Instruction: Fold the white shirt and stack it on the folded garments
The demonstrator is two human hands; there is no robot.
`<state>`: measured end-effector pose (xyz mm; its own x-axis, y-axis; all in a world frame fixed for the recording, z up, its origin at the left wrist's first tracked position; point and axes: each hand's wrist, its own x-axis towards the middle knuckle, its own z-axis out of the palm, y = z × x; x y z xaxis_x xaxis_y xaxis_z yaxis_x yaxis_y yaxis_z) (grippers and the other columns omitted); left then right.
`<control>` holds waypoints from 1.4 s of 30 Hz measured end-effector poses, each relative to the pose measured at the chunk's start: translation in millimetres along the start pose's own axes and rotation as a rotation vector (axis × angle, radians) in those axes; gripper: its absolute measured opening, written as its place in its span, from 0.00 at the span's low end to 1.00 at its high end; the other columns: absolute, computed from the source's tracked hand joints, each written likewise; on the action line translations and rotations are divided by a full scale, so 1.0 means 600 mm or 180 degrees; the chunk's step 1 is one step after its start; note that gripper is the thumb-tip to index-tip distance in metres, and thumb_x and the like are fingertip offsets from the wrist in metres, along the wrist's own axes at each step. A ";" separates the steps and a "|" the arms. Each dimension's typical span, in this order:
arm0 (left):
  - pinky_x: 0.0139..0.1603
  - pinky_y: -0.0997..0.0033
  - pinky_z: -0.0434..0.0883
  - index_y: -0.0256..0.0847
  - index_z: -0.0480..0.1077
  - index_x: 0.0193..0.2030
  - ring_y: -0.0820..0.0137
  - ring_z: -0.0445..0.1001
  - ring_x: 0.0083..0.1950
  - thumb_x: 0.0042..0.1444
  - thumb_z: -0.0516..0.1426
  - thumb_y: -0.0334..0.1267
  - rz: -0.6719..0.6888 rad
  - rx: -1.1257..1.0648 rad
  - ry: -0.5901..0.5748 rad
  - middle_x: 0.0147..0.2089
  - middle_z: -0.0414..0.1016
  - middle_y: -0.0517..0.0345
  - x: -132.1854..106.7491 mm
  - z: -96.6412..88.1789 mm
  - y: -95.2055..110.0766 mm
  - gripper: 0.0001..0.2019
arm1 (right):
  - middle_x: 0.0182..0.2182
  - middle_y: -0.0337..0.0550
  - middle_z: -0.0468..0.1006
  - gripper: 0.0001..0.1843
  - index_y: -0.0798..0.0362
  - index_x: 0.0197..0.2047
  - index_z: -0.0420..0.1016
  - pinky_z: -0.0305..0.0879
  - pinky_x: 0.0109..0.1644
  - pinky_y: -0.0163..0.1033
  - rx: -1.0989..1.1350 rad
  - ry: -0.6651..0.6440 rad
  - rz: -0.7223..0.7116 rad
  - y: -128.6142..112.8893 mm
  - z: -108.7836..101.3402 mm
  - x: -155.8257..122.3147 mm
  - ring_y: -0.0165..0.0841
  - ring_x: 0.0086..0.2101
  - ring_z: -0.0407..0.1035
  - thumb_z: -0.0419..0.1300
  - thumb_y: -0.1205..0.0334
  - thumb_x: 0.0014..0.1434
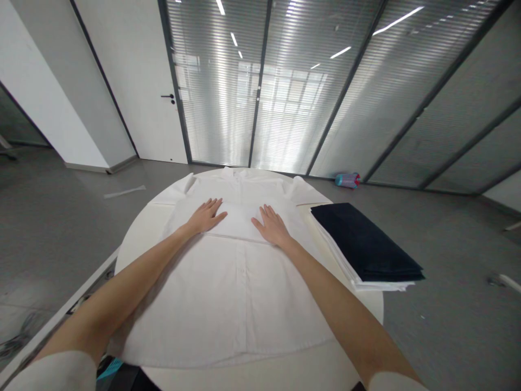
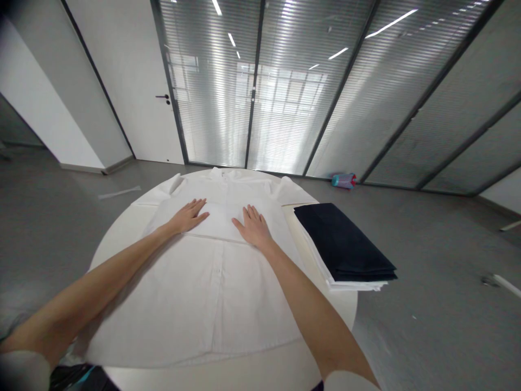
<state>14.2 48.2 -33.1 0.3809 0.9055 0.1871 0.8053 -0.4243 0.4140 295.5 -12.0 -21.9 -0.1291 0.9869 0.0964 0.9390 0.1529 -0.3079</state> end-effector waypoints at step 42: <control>0.47 0.63 0.68 0.45 0.70 0.52 0.61 0.74 0.46 0.56 0.57 0.29 0.1769 0.1750 -0.0383 0.48 0.74 0.50 -0.084 -0.076 0.051 0.16 | 0.51 0.51 0.74 0.24 0.53 0.54 0.70 0.60 0.58 0.49 0.0505 0.0504 0.0711 0.044 -0.018 0.007 0.45 0.54 0.64 0.56 0.45 0.62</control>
<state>-1.4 -10.1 10.7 0.8146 0.5661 0.1267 0.5796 -0.7854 -0.2174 323.2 -4.3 -19.2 0.1376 0.9787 0.1521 0.8756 -0.0484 -0.4807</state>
